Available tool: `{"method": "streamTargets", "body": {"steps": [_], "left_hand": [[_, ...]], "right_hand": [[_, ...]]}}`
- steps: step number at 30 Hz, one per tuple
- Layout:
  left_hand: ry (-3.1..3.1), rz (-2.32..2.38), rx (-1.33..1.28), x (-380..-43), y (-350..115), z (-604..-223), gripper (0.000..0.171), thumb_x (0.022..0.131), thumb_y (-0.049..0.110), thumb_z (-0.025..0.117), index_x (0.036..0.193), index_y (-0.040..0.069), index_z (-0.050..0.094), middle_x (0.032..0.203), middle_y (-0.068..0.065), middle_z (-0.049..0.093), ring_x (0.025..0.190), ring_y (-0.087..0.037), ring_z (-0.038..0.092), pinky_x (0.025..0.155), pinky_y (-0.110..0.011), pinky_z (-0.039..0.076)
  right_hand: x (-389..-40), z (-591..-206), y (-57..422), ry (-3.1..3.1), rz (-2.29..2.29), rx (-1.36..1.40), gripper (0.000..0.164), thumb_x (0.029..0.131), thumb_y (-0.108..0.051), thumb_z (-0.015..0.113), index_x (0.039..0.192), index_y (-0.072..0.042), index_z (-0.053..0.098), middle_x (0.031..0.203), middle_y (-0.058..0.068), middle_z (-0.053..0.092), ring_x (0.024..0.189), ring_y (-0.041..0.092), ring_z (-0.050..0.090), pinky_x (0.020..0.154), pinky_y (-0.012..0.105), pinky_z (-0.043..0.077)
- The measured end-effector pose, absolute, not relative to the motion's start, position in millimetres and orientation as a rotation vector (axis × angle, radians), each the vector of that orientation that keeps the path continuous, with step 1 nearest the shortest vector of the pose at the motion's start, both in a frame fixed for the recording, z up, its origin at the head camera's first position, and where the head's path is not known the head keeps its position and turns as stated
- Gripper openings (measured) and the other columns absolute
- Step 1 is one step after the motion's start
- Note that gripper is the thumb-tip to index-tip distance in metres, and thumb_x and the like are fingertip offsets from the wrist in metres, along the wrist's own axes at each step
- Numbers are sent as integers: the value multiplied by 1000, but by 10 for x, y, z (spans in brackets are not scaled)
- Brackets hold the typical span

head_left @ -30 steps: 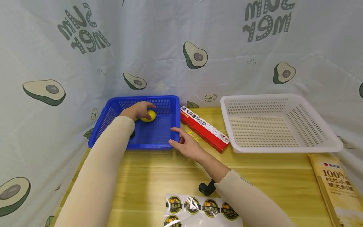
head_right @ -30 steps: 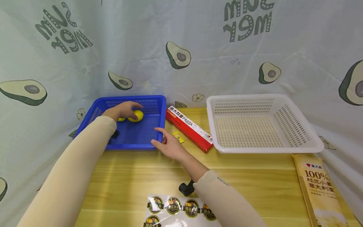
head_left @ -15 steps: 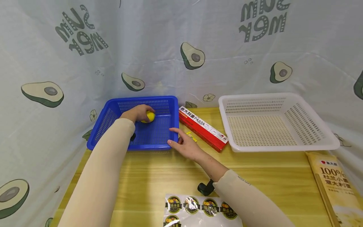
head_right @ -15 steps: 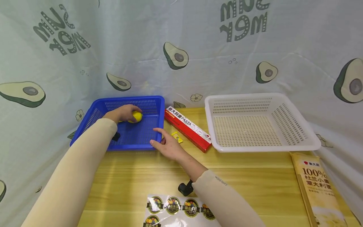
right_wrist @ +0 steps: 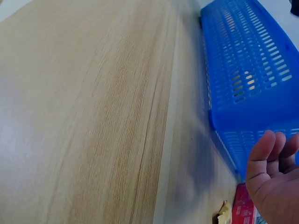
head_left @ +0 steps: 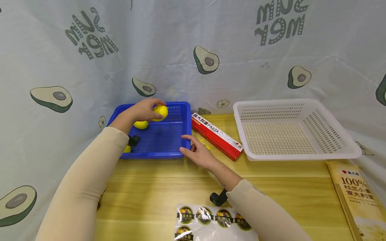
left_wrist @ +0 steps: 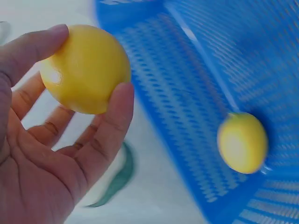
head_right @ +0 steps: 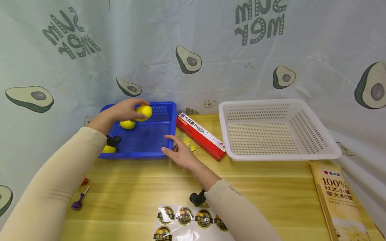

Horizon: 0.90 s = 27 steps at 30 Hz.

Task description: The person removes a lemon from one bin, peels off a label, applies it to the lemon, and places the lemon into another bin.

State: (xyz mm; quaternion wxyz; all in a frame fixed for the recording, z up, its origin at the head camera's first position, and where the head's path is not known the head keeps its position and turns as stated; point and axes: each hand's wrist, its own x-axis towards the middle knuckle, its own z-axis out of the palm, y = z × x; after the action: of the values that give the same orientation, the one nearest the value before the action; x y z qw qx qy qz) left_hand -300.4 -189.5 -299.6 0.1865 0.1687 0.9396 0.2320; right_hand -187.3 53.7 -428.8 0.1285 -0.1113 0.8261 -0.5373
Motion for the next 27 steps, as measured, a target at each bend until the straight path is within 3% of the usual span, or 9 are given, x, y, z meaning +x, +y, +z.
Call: {"method": "streamTargets", "body": {"steps": [5, 9, 14, 18, 22, 27], "left_hand": [[2701, 909, 522, -2566, -1911, -2807, 58, 100, 21, 66, 153, 10, 43, 151, -18, 44, 101, -34, 67, 78, -38, 61], [2755, 1097, 495, -2131, -1941, -2777, 58, 101, 22, 66, 152, 9, 43, 150, -18, 44, 108, -38, 66, 79, -40, 61], [2809, 1274, 420, -1616, -1930, -2984, 56, 99, 22, 67, 150, 10, 45, 145, -18, 49, 114, -38, 63, 86, -42, 60], [2702, 1460, 368, -1279, -1823, -3278, 54, 99, 19, 68, 149, 13, 48, 138, -19, 49, 107, -35, 60, 80, -33, 58], [2571, 1552, 324, -1040, -1627, -3562, 50, 97, 16, 71, 144, 13, 54, 131, -19, 51, 102, -29, 61, 76, -27, 56], [2407, 1577, 272, -860, -1299, -3920, 50, 94, 15, 73, 140, 11, 56, 135, -17, 55, 95, -24, 65, 72, -27, 58]], "right_hand": [[-1869, -4304, 554, 2383, -1583, -298, 56, 98, -35, 68, 149, -25, 49, 84, 5, 49, 72, 19, 48, 59, 27, 38], [-1878, -4298, 565, 2380, -1599, -309, 58, 97, -37, 68, 150, -26, 48, 85, 4, 49, 74, 18, 48, 61, 26, 38], [-1786, -4219, 698, 2304, -1700, -314, 60, 101, -34, 63, 156, -24, 40, 84, 3, 49, 76, 19, 50, 68, 32, 49], [-1597, -4133, 954, 2315, -1724, -319, 55, 102, -30, 62, 154, -23, 43, 83, 4, 53, 77, 19, 52, 75, 41, 55], [-1332, -4088, 1300, 2379, -1659, -354, 50, 102, -27, 62, 149, -20, 48, 84, 6, 55, 72, 16, 52, 68, 34, 54], [-951, -4097, 1734, 2489, -1498, -385, 44, 100, -24, 66, 141, -12, 56, 81, 4, 53, 70, 10, 48, 60, 23, 42]]}}
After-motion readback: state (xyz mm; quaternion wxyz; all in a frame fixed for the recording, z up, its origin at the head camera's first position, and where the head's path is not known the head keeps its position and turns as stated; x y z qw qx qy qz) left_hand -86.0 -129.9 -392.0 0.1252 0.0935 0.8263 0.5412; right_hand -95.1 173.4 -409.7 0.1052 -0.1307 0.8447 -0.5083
